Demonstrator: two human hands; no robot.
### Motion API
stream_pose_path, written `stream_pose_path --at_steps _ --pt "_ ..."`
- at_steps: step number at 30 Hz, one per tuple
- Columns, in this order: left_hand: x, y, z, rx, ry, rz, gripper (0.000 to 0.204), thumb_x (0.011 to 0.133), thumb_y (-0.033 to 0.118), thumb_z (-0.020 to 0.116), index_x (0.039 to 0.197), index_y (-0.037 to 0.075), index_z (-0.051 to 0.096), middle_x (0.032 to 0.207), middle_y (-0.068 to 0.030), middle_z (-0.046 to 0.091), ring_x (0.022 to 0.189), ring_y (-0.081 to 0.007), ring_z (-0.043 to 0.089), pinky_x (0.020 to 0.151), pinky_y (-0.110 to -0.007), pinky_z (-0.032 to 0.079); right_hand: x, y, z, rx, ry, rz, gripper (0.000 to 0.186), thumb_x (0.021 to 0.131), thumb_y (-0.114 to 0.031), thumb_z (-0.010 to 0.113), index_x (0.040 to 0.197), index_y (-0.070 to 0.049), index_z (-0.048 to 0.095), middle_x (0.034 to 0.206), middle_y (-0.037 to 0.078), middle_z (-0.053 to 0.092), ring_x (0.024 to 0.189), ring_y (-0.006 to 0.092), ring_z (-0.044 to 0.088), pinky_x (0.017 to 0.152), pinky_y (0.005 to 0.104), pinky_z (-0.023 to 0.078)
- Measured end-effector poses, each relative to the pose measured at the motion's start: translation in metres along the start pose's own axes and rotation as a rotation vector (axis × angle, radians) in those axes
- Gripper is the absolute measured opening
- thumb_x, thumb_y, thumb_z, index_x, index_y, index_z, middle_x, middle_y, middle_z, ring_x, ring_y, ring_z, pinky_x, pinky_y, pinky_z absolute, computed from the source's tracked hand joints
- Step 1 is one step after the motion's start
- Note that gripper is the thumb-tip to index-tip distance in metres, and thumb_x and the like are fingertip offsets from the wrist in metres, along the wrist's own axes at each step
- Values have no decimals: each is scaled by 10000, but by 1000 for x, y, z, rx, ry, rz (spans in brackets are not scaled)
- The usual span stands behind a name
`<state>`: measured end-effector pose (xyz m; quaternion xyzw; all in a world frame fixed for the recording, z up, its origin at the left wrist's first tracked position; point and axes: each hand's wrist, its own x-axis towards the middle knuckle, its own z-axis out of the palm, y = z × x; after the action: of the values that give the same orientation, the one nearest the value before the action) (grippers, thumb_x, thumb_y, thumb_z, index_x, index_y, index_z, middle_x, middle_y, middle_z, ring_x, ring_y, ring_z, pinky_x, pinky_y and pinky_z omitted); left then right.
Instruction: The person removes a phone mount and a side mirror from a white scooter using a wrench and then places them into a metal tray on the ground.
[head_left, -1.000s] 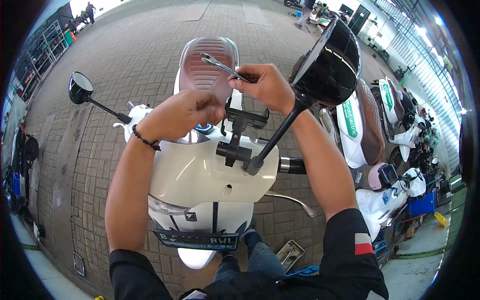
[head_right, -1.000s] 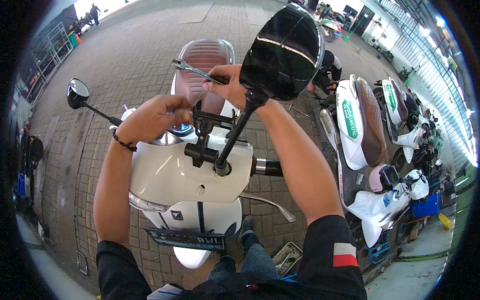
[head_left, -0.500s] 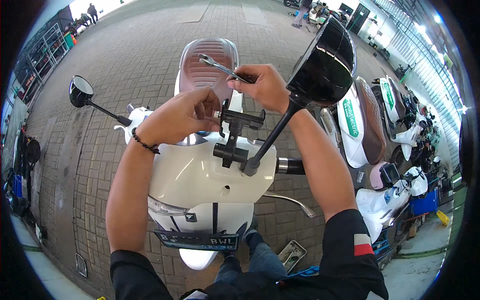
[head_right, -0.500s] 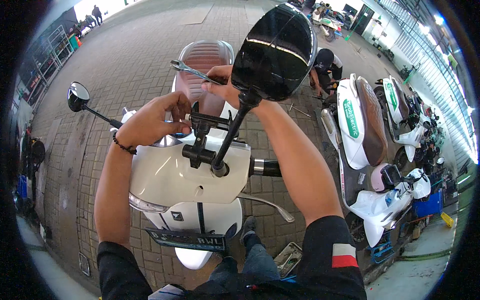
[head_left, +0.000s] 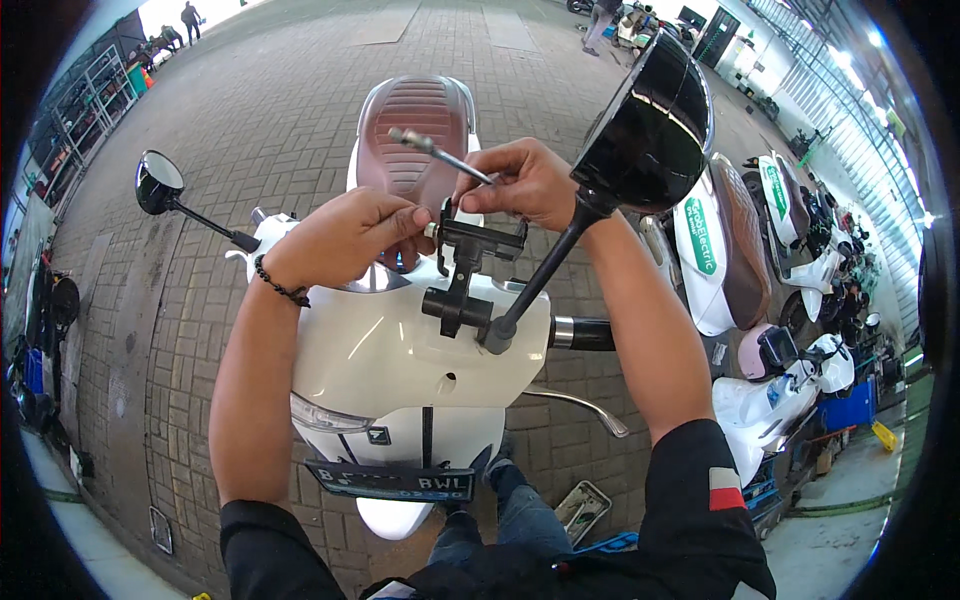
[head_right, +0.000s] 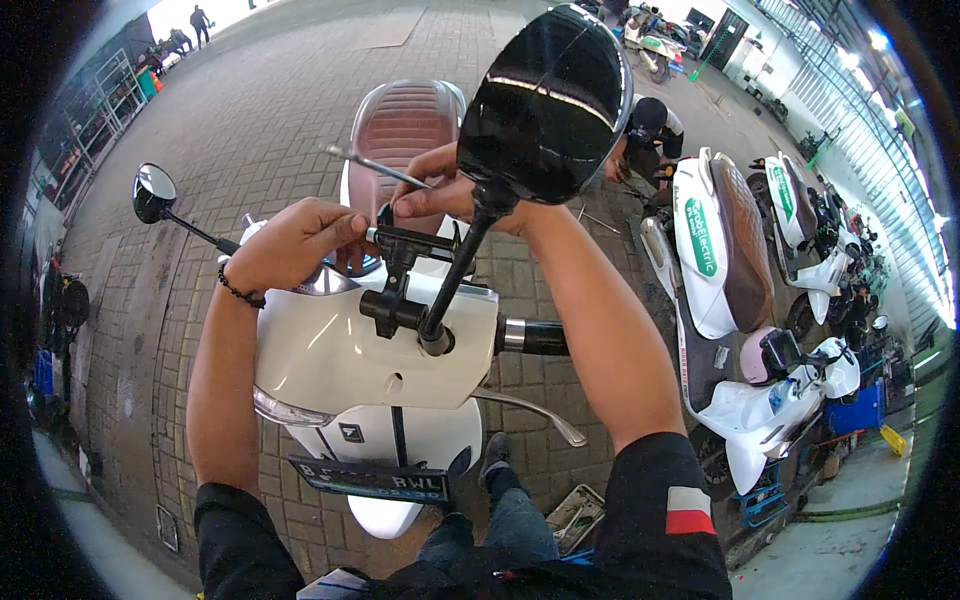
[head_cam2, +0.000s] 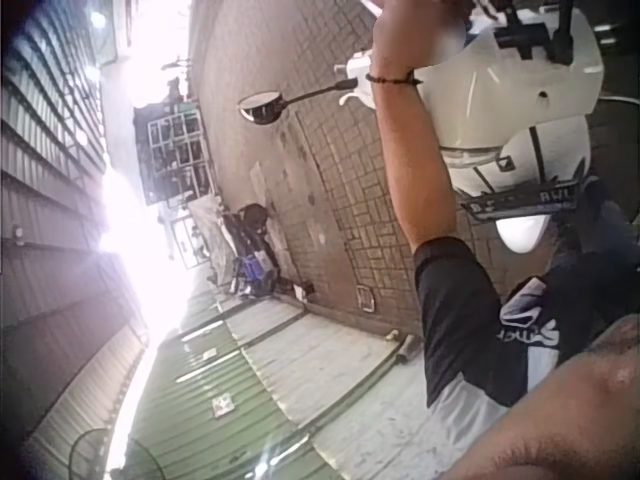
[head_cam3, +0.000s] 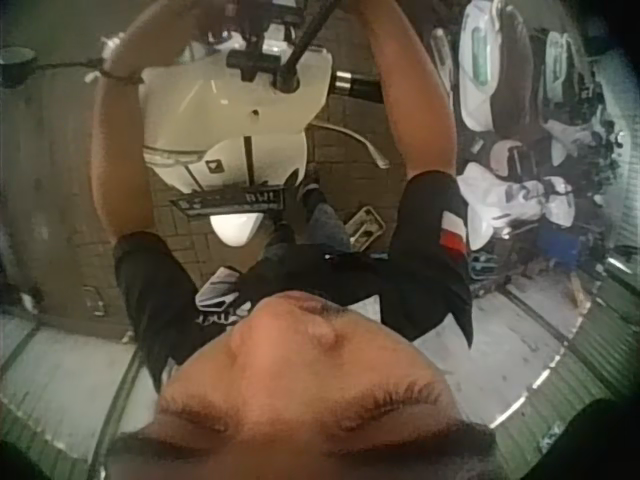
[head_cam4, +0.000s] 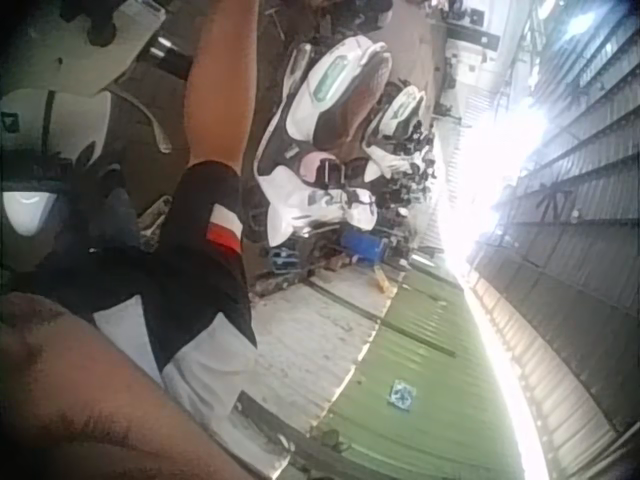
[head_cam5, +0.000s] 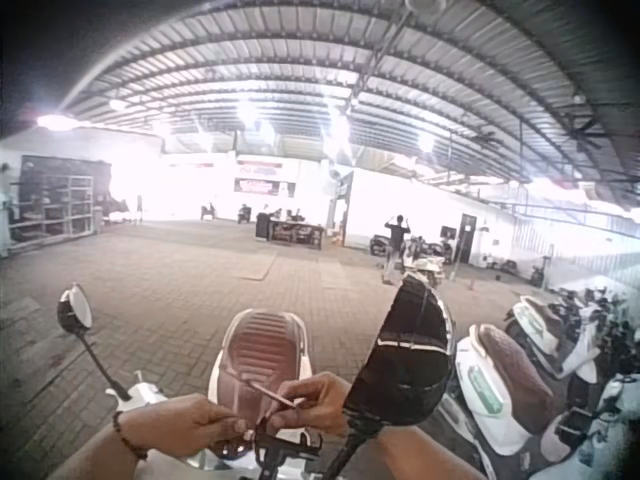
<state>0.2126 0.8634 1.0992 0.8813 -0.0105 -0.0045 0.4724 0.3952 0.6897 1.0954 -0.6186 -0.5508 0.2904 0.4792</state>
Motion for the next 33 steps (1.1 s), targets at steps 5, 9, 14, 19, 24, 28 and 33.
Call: stream_pose_path --at_steps 5,9,14,19,24,28,33 --pt "2 -1 2 72 40 17 330 974 296 590 913 -20 663 712 -56 622 662 -126 553 637 -288 469 2 0 8 86 -56 106 136 830 -102 765 941 -44 711 770 -36 636 679 22 543 559 198 414" --pt "0 2 5 133 40 95 299 985 245 570 924 -29 672 711 -59 632 675 -127 577 648 -277 474 3 0 8 44 -59 2 126 837 -95 756 942 -44 707 811 -38 640 722 24 557 597 193 428" --pt "3 -4 3 22 -45 41 305 992 255 561 945 -27 669 745 -60 646 677 -126 577 650 -281 479 3 0 8 116 -82 -23 110 833 -58 746 931 -36 702 821 -32 631 748 36 571 621 191 441" --pt "4 -2 -1 -20 -55 26 320 1002 264 545 941 -23 674 746 -59 651 665 -129 576 638 -286 475 4 3 7 103 -89 -49 102 836 -34 730 933 -34 700 858 -17 614 793 45 578 655 195 448" --pt "6 -11 4 88 65 143 278 945 273 637 984 -3 645 733 -37 618 655 -130 544 647 -293 467 4 -1 8 79 -75 -9 105 834 -19 722 934 -20 690 882 -16 617 823 53 601 689 193 479" --pt "2 -10 3 25 81 183 316 901 277 691 1032 -2 621 767 -41 636 686 -136 569 671 -307 474 3 2 8 204 -87 -35 102 834 -19 723 929 -18 686 902 -11 623 856 60 612 756 201 503" --pt "2 -6 -4 111 -59 87 240 944 222 621 997 -11 635 816 -91 669 738 -152 625 706 -309 496 4 2 7 207 -110 -45 110 829 -31 737 924 -18 684 917 -5 618 879 65 597 797 211 486"
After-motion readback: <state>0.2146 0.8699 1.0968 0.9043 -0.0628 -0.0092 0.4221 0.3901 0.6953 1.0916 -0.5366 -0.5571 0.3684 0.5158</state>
